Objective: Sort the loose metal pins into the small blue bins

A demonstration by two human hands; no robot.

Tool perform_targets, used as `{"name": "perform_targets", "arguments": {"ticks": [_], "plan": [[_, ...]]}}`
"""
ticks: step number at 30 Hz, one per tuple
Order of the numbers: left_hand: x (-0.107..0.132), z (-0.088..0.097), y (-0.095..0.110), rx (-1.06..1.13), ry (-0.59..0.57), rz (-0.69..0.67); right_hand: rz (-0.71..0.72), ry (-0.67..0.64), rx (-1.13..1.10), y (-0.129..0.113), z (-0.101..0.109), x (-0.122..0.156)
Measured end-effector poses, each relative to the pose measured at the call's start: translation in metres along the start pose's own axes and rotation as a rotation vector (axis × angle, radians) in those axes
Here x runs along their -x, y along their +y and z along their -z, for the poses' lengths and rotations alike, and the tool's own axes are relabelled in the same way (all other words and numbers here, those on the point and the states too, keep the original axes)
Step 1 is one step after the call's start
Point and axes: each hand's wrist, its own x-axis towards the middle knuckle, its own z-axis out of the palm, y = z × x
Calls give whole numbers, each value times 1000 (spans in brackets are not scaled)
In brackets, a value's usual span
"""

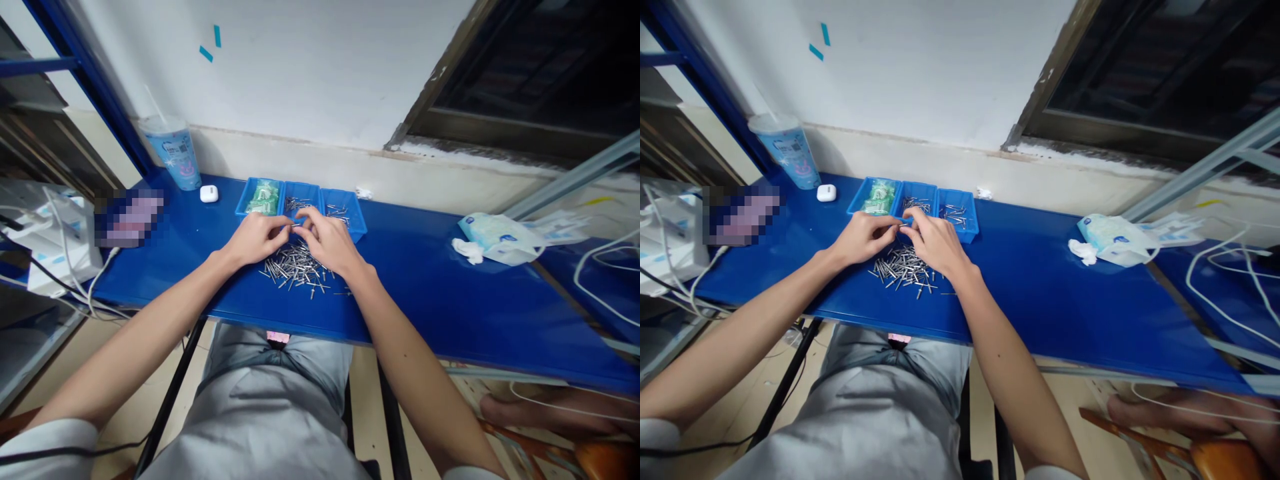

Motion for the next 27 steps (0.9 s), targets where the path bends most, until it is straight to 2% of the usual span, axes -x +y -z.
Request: {"name": "perform_targets", "arguments": {"ticks": [14, 19, 27], "plan": [[0, 0, 0, -5, -21, 8, -3, 2, 55, -1, 0, 0], [1, -1, -1, -11, -39, -1, 4, -20, 9, -1, 0, 0], [1, -3, 0, 8, -67, 34, -75, -45, 171, -1, -3, -2]]}}
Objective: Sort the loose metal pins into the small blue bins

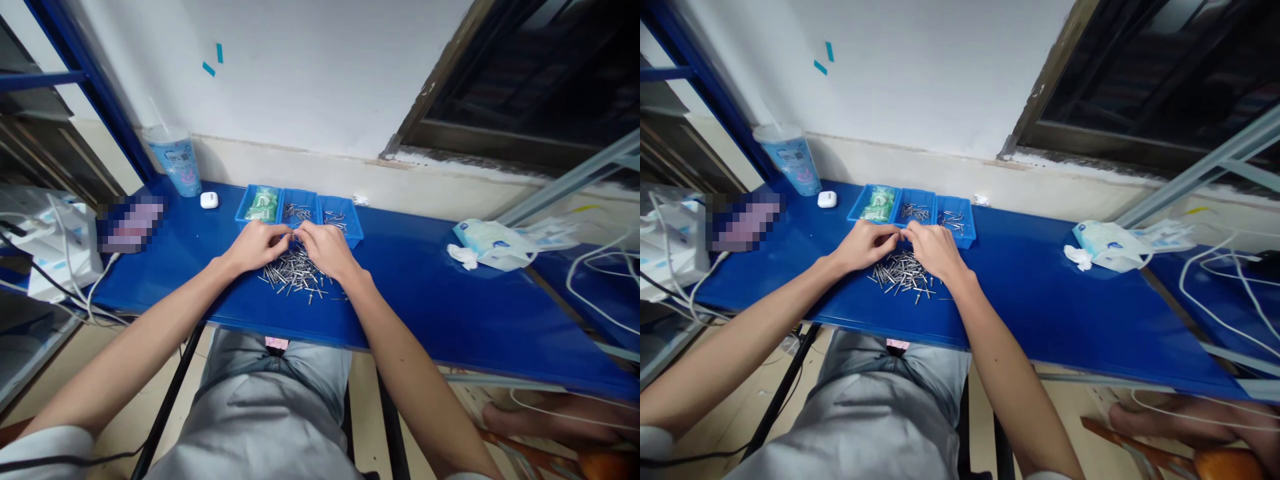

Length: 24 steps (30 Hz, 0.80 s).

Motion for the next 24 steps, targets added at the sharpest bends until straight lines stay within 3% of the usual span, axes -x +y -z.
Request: {"name": "perform_targets", "arguments": {"ticks": [4, 9, 16, 18, 21, 24], "plan": [[1, -1, -1, 16, 14, 28, 110, 63, -57, 3, 1, 0], [0, 2, -2, 28, 58, 68, 171, 268, 27, 5, 8, 3], [-1, 0, -13, -61, -247, 59, 8, 792, 115, 1, 13, 4], [-1, -2, -15, -67, -280, 47, -39, 779, 110, -2, 14, -1], [-1, -2, -16, -56, -299, 77, -115, 623, 93, -4, 14, -7], [-1, -2, -14, -72, -313, 130, -75, 514, 51, -1, 12, -5]]}}
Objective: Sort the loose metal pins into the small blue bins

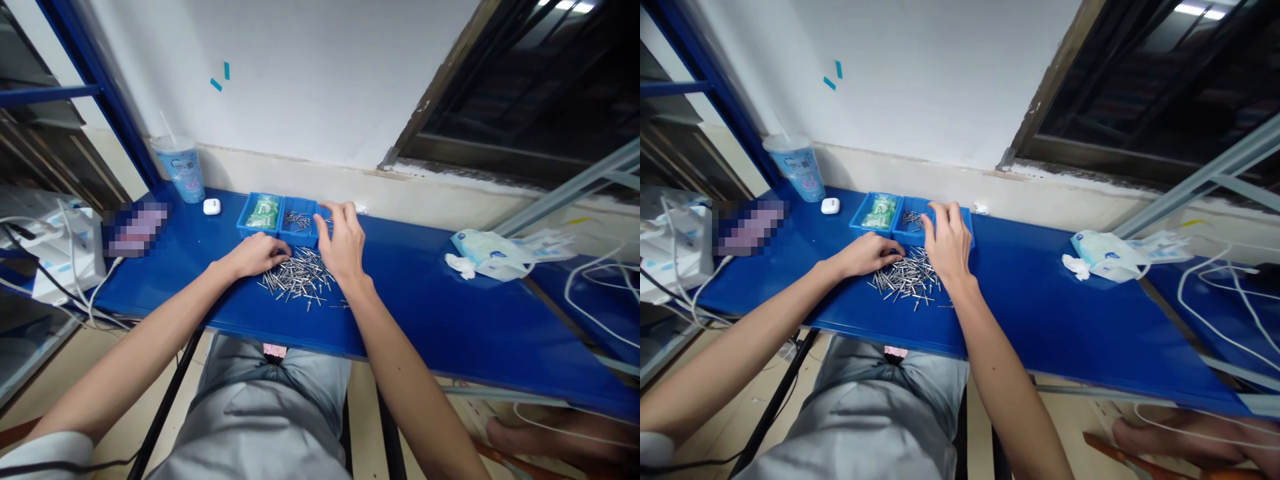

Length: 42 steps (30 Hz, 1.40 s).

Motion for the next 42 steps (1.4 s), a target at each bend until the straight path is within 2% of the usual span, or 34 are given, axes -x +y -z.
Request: {"name": "perform_targets", "arguments": {"ticks": [6, 11, 18, 26, 32, 36, 42], "plan": [[0, -3, 3, -91, -12, 41, 163, -218, -118, 5, -3, 10], [1, -5, 1, -165, -1, 20, 162, -367, -89, 5, -7, 11], [3, 0, 7, -84, 138, -11, 121, -472, -100, 5, -6, 10], [4, 4, 12, 51, 279, -19, 143, -428, -161, 9, -9, 11], [5, 5, 13, 81, 355, 0, 176, -446, -204, 8, -6, 11], [4, 4, 11, 66, 350, -4, 191, -419, -195, 8, -6, 10], [4, 2, 8, 38, 277, -74, 184, -397, -200, 9, -9, 11]]}}
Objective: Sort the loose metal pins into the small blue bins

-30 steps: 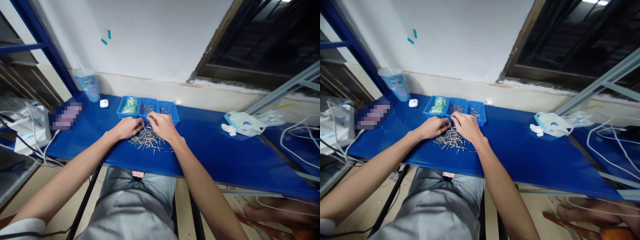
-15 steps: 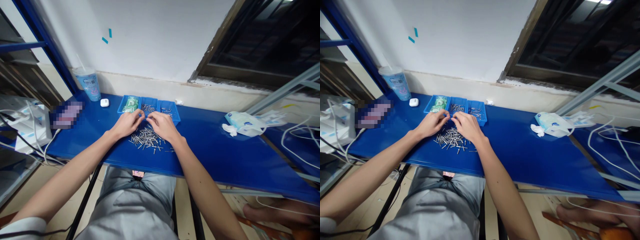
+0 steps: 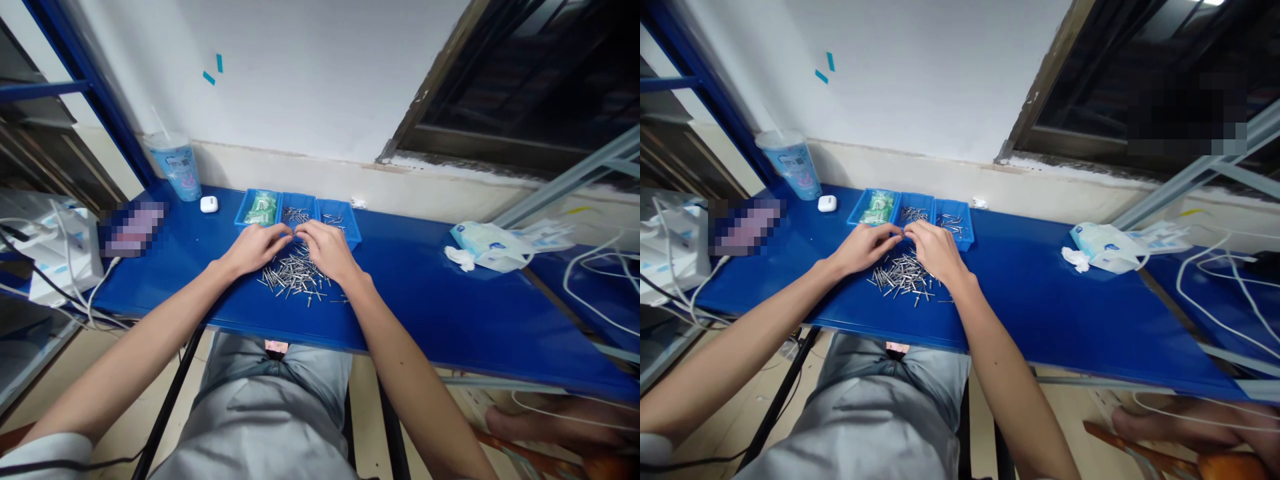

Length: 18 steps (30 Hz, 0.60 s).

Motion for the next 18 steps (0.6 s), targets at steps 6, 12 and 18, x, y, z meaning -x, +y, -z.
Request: {"name": "perform_targets", "arguments": {"ticks": [6, 12, 18], "plan": [[1, 1, 3, 5, 18, -41, -65, -31, 113, -2, -2, 0], [2, 0, 5, 20, 38, -21, -88, -29, 105, -5, 0, 0], [1, 0, 5, 13, 91, 45, -28, -1, -13, -8, 2, 0]]}}
